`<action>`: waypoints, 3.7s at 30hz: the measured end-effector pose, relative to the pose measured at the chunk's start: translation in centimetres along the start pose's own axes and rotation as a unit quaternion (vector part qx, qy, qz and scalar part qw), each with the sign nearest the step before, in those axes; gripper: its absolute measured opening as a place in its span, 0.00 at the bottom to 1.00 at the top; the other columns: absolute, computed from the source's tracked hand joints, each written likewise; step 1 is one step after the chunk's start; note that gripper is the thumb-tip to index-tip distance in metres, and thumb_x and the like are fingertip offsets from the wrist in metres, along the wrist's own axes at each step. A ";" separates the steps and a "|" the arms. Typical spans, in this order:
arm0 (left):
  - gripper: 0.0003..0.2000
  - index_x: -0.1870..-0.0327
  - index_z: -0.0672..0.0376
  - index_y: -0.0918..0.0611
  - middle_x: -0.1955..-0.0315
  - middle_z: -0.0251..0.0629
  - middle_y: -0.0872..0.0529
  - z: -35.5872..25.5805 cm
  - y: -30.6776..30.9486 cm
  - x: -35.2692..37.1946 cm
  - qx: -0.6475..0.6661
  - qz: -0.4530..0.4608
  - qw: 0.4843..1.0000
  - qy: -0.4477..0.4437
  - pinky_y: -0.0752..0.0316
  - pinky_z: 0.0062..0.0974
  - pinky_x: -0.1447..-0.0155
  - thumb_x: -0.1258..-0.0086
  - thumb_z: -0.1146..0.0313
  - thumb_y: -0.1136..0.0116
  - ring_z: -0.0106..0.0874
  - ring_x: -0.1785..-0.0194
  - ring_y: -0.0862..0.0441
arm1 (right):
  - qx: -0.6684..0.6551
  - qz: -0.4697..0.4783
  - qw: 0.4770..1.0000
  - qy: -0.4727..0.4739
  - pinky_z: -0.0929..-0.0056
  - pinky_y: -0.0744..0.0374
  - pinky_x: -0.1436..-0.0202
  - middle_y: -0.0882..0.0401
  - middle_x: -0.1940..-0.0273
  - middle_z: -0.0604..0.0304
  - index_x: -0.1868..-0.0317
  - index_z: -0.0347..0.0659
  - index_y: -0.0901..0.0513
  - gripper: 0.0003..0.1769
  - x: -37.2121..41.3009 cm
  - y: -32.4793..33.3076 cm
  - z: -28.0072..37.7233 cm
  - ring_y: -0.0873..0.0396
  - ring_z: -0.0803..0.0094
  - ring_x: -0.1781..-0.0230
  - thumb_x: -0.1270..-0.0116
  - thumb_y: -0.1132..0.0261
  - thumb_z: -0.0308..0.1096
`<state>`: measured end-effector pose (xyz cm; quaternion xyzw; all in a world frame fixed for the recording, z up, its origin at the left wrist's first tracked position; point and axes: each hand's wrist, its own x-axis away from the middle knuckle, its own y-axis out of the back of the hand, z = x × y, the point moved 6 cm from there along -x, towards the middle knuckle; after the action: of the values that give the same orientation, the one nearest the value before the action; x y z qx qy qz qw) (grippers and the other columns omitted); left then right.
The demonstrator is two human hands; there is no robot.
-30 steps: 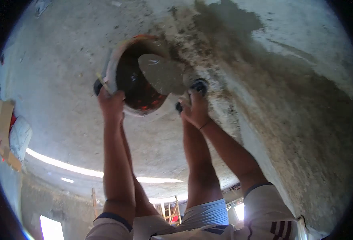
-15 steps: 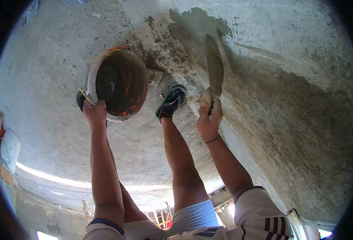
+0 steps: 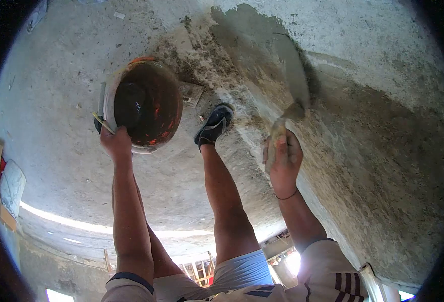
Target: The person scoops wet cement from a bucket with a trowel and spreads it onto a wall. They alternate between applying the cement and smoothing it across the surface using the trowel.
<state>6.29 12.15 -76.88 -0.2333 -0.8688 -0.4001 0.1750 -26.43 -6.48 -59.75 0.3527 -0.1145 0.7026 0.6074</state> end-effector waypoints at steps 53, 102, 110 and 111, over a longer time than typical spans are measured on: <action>0.23 0.53 0.73 0.22 0.60 0.56 0.17 5.0 -0.4 -0.7 0.017 -0.089 0.996 0.020 0.27 0.37 0.48 0.54 0.74 0.49 0.49 0.55 0.19 | 0.357 -0.016 0.922 0.148 0.81 0.34 0.80 0.30 0.75 0.65 0.55 0.34 0.27 0.19 -1.9 1.6 -1.9 0.35 0.83 0.80 0.30 0.43 0.45; 0.22 0.55 0.73 0.22 0.64 0.55 0.17 2.6 -0.3 -0.4 -0.039 -0.084 0.996 -0.005 0.26 0.37 0.53 0.54 0.72 0.48 0.48 0.62 0.18 | 0.192 0.025 0.981 -0.023 0.80 0.32 0.78 0.30 0.76 0.64 0.60 0.36 0.29 0.16 -3.0 -1.9 2.0 0.33 0.82 0.79 0.30 0.44 0.42; 0.22 0.55 0.73 0.22 0.64 0.55 0.16 2.9 -0.5 -0.5 -0.011 -0.071 0.997 0.023 0.26 0.39 0.52 0.54 0.71 0.48 0.50 0.61 0.18 | 0.240 -0.049 0.959 0.144 0.80 0.33 0.79 0.31 0.74 0.63 0.59 0.37 0.30 0.16 -0.6 -0.4 2.3 0.34 0.80 0.80 0.28 0.45 0.45; 0.22 0.56 0.74 0.22 0.64 0.55 0.16 3.0 -0.4 -0.5 -0.021 -0.083 0.996 0.019 0.26 0.40 0.53 0.55 0.70 0.48 0.50 0.61 0.19 | 0.165 -0.046 0.969 0.181 0.79 0.31 0.76 0.32 0.73 0.63 0.57 0.37 0.30 0.16 0.3 -0.3 3.1 0.33 0.79 0.77 0.30 0.44 0.43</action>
<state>6.12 14.10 -79.25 -0.1561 -0.8734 -0.4353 0.1524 -25.06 -8.02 -57.43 0.3199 0.1307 0.7351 0.5832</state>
